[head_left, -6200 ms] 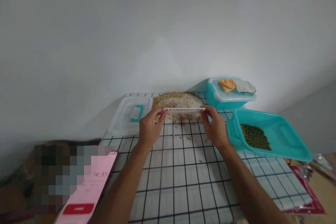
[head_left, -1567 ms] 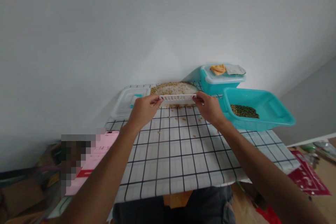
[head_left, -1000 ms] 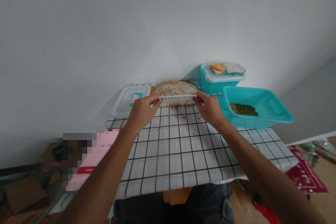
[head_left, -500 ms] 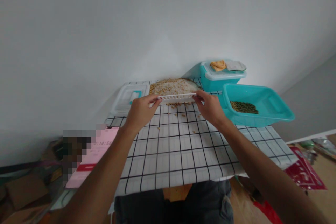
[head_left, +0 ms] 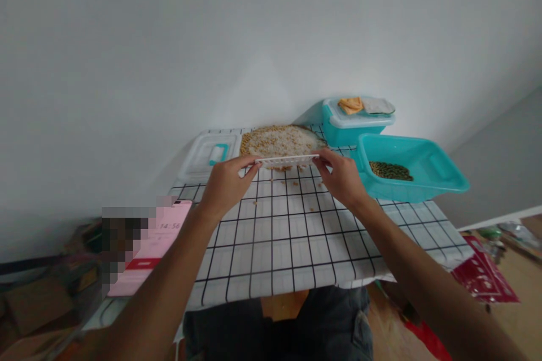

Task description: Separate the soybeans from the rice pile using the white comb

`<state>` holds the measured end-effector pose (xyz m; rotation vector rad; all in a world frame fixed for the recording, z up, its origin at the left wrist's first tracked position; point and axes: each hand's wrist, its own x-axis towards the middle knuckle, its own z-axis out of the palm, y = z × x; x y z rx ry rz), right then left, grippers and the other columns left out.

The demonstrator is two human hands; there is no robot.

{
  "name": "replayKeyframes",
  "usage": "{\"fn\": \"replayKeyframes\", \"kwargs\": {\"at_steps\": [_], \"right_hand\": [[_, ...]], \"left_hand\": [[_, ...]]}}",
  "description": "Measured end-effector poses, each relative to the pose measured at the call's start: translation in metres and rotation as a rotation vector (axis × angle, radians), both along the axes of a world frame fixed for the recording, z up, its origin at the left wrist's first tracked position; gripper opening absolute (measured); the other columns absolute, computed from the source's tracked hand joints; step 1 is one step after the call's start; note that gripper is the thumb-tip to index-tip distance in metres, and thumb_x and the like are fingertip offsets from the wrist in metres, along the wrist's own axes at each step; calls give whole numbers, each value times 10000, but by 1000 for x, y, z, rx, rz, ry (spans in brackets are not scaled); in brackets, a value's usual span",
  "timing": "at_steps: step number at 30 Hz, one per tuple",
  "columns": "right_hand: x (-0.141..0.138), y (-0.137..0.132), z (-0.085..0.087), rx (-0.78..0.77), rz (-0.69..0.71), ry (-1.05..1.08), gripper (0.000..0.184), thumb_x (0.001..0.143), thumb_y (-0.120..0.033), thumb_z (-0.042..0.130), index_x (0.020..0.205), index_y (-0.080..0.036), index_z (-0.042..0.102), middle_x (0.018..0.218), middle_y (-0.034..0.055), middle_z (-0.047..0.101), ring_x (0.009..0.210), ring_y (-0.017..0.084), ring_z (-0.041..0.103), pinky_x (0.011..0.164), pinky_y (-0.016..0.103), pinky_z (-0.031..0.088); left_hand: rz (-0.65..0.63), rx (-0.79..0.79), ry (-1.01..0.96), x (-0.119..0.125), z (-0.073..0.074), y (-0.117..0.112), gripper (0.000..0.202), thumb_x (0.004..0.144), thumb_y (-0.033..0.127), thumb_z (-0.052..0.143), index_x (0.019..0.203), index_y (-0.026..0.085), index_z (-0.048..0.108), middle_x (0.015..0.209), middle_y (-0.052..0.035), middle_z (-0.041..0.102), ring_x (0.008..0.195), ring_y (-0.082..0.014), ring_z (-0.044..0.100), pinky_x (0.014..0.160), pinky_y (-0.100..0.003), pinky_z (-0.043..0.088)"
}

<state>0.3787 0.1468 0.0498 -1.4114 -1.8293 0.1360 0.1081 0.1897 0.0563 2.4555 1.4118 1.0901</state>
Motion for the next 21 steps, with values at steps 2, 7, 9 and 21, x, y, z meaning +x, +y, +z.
{"fn": "replayKeyframes", "kwargs": {"at_steps": [2,7,9,21], "right_hand": [[0,-1,1,9,-3,1,207,988,-277,471,1022,-219,667,901,44,717,822,184,662,740,281,441],[1,10,-2,25,-48,3,230,999,-299,451,988,-211,664,872,50,714,787,190,657,708,282,427],[2,15,-5,21,-64,3,228,997,-301,456,975,-209,664,849,48,712,764,191,655,692,281,422],[1,9,-9,9,-31,6,218,998,-291,450,984,-201,648,892,58,707,807,188,653,721,281,427]], "left_hand": [[4,19,-4,0,2,-2,243,925,366,603,1070,235,747,1028,-32,780,894,-184,735,868,-290,577],[6,35,-6,4,2,7,236,917,356,616,1062,227,750,1010,-34,783,892,-184,735,851,-282,570],[4,25,-10,6,1,11,239,919,353,612,1065,222,748,1006,-38,783,888,-184,734,844,-280,567],[-26,31,2,4,-3,6,226,926,328,612,1060,208,748,1025,-42,781,916,-188,736,876,-288,564]]}}
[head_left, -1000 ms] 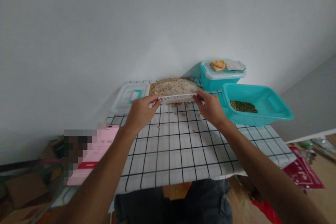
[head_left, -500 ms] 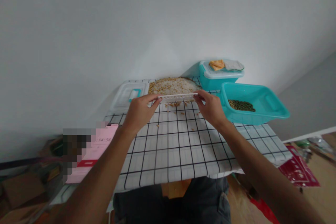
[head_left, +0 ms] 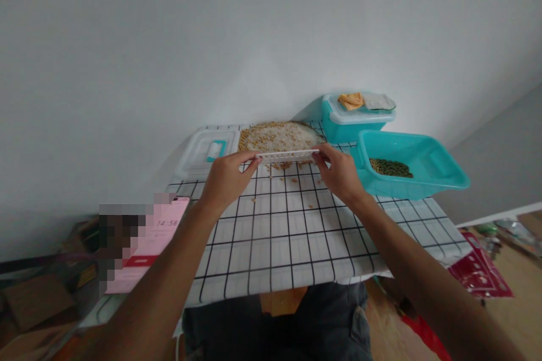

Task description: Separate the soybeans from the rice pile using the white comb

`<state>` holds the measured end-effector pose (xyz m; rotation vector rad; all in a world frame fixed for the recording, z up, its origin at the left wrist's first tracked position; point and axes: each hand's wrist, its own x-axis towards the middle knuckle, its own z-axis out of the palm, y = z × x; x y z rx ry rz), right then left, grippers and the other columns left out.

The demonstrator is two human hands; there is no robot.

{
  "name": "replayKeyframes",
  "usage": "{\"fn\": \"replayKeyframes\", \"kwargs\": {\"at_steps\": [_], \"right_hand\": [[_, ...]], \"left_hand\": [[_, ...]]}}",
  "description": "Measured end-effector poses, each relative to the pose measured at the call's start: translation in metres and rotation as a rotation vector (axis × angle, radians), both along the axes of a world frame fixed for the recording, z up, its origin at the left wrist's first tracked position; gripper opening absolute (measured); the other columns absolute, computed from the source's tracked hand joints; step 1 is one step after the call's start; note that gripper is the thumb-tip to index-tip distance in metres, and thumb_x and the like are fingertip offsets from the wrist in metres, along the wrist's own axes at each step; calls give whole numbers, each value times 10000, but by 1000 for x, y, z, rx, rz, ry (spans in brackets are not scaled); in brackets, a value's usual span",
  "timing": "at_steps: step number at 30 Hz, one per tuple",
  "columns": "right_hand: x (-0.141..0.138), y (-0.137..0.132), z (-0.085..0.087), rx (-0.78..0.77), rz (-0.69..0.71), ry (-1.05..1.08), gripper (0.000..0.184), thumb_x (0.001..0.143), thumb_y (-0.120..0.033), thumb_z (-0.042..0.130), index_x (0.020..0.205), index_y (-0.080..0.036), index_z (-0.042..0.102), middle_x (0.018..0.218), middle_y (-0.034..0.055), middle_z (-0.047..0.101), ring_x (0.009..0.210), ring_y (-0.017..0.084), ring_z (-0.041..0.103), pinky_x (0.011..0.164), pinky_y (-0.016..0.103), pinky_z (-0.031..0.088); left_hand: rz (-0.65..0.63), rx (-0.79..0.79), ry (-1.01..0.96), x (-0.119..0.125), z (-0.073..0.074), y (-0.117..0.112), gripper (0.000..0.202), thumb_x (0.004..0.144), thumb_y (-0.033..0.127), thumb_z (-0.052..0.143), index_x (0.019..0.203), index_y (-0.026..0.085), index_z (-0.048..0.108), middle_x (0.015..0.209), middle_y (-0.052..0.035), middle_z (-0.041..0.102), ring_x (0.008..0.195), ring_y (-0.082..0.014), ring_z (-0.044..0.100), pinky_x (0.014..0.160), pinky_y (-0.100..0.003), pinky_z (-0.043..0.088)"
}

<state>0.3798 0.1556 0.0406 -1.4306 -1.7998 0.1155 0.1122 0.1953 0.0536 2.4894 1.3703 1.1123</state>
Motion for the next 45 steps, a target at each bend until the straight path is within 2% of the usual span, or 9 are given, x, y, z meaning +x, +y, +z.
{"fn": "replayKeyframes", "kwargs": {"at_steps": [8,18,24,37,45], "right_hand": [[1,-7,1,11,11,18,181,991,-284,483,983,-215,650,879,38,711,784,176,657,714,282,438],[2,5,-3,31,-35,-23,179,981,-251,489,920,-198,649,809,35,689,714,171,630,651,273,402],[1,-2,-7,43,8,15,171,979,-249,507,1030,-216,667,930,44,728,834,192,683,741,289,460],[2,-11,-4,33,0,-10,191,989,-260,482,1016,-214,666,876,37,716,798,191,674,716,293,453],[1,-16,-3,19,17,1,201,990,-259,468,1041,-224,659,946,44,731,848,193,679,763,298,467]], "left_hand": [[9,36,-4,-2,-1,-4,222,914,337,637,1064,221,752,1018,-42,782,895,-191,742,860,-291,578],[-15,31,-3,1,-6,12,221,918,326,627,1060,211,751,995,-43,785,882,-190,742,837,-286,575],[-32,69,-5,-2,-11,5,217,922,319,628,1067,211,748,1025,-45,781,910,-188,742,867,-290,575],[-56,65,-34,0,-10,-3,202,923,292,625,1062,215,750,1037,-36,780,944,-188,741,882,-295,579],[-53,63,-38,-1,-11,-5,207,921,298,625,1065,215,749,1037,-36,780,947,-189,740,895,-299,574]]}}
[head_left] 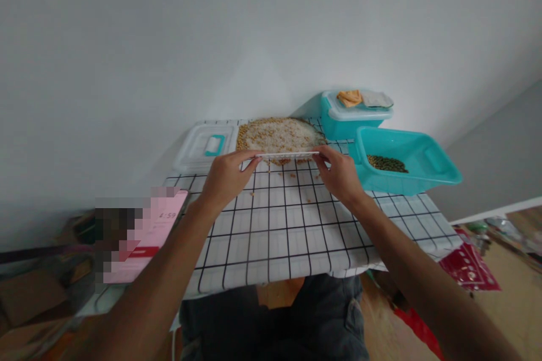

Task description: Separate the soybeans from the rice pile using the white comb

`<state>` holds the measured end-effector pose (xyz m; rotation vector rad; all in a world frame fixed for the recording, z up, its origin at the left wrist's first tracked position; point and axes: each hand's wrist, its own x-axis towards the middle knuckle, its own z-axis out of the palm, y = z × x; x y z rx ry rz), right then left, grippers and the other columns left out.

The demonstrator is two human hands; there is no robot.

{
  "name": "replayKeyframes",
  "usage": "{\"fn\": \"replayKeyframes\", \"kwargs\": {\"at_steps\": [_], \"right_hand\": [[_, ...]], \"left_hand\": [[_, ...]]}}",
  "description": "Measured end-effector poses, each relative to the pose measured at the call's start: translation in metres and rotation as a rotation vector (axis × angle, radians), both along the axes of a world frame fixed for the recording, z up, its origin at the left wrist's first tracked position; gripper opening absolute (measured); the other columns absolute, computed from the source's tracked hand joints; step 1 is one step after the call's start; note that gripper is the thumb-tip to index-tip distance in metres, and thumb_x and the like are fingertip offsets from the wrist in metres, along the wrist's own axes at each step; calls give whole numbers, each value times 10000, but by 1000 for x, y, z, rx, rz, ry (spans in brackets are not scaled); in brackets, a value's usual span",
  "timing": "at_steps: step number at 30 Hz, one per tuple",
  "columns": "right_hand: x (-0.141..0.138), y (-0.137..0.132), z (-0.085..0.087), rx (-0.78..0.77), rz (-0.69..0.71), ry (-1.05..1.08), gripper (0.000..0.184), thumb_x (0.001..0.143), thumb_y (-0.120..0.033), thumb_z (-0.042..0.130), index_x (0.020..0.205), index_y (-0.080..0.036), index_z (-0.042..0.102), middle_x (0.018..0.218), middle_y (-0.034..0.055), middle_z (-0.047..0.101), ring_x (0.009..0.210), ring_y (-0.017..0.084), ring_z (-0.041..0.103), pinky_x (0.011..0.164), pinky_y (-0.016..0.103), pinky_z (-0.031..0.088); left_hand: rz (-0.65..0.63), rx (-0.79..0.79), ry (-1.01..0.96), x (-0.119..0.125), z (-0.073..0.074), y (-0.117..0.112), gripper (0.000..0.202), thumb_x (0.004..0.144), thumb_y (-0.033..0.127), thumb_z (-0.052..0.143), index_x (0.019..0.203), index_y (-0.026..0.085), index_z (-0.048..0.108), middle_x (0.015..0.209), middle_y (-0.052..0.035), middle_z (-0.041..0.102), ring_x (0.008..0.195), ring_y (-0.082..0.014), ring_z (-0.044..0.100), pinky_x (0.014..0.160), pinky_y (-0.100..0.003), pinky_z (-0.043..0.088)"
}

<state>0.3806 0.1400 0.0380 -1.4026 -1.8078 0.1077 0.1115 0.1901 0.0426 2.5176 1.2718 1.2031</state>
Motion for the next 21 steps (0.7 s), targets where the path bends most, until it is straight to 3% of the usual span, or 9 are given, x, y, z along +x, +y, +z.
{"fn": "replayKeyframes", "kwargs": {"at_steps": [11,21], "right_hand": [[-2,-8,2,-6,-16,-22,203,984,-269,479,1046,-230,668,934,47,736,837,204,679,761,314,482],[-1,-19,2,5,3,-17,196,988,-241,471,1039,-220,659,941,43,725,851,194,675,774,303,471]], "left_hand": [[11,-14,13,-3,0,-7,228,926,346,612,1059,223,750,1039,-47,780,946,-205,741,890,-319,585],[-21,-12,6,-2,2,-17,208,933,294,607,1069,210,741,1059,-41,775,966,-189,733,890,-304,570]]}}
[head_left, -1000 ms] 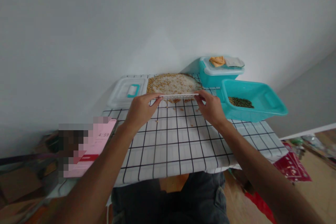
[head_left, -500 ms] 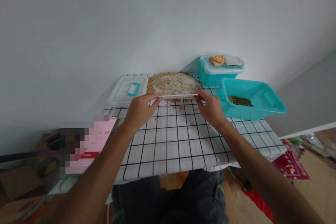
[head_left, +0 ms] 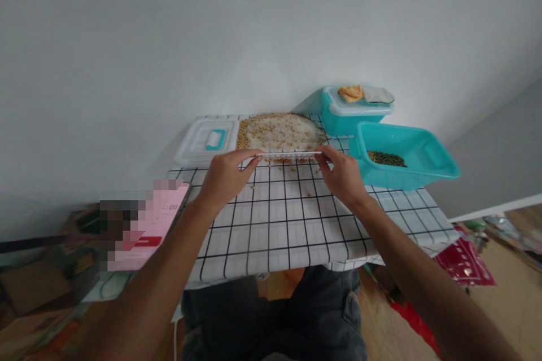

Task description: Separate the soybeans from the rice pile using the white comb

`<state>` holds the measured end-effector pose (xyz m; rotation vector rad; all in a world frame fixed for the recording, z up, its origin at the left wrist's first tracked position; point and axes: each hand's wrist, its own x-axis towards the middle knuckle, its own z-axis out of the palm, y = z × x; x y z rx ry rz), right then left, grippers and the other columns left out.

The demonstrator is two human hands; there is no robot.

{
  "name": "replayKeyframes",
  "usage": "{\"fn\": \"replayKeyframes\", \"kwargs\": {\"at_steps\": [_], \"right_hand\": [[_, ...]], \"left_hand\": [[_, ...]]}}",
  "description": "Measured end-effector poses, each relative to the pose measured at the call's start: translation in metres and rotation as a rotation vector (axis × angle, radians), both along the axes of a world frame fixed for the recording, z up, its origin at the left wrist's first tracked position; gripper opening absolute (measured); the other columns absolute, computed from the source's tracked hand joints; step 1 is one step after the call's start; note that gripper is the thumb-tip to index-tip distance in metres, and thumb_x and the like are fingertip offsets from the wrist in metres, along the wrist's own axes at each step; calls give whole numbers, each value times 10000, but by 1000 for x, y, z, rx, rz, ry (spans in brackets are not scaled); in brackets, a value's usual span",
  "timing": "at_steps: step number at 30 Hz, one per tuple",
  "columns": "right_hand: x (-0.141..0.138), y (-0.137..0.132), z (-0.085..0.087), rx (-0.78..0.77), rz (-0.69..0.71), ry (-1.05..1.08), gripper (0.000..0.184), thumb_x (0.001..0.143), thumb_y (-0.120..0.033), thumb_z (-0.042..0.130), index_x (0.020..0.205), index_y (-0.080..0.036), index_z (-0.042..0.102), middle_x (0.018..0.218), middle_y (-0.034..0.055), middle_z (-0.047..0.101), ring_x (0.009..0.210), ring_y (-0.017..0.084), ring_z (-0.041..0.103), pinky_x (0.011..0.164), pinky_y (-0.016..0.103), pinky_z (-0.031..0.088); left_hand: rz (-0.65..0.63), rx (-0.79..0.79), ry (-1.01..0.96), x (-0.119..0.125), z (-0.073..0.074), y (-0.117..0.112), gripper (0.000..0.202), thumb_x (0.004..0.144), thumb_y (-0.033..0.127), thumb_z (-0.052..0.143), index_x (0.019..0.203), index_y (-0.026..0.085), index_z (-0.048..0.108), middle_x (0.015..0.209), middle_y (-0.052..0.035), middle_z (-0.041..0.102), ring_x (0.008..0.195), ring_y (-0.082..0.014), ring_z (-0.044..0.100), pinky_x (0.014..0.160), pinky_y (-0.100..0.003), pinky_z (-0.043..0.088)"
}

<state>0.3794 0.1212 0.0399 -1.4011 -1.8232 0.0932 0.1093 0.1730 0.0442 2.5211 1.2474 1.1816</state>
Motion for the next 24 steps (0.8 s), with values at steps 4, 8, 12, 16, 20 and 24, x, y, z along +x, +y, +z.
{"fn": "replayKeyframes", "kwargs": {"at_steps": [4,8,12,16,20,24], "right_hand": [[0,-2,0,-9,-4,-3,205,991,-252,465,1037,-221,662,952,51,730,859,199,674,775,309,473],[1,-4,0,-15,5,4,201,986,-246,473,1051,-231,663,955,41,732,866,197,682,781,310,484],[1,-6,1,-18,9,-1,203,984,-244,476,1064,-240,662,977,40,736,874,196,686,787,312,494],[1,-9,0,-25,-3,-9,211,983,-251,474,1071,-243,666,1001,51,742,888,209,691,799,326,501],[0,-12,0,-27,5,-10,219,988,-249,468,1074,-243,668,991,45,742,891,204,693,793,320,501],[1,-14,4,-18,5,-14,219,989,-253,465,1074,-241,668,991,43,740,888,199,690,792,319,498]], "left_hand": [[8,7,6,0,-1,-3,209,930,299,616,1069,207,743,1054,-44,775,953,-188,736,887,-300,570],[12,-4,14,-1,-2,-4,215,931,305,612,1073,212,744,1057,-44,775,959,-192,735,894,-307,571],[24,-21,25,-2,-2,-7,224,935,322,601,1080,228,744,1066,-39,774,952,-196,737,888,-313,580],[27,-25,34,-3,-1,-10,227,933,325,604,1084,233,745,1064,-35,775,946,-195,738,893,-311,582],[22,-36,25,-4,0,-14,226,929,315,611,1090,227,744,1065,-28,776,921,-185,743,891,-297,582],[16,-21,33,-3,3,-14,220,935,318,603,1077,231,747,1065,-27,776,943,-189,740,886,-300,578]]}}
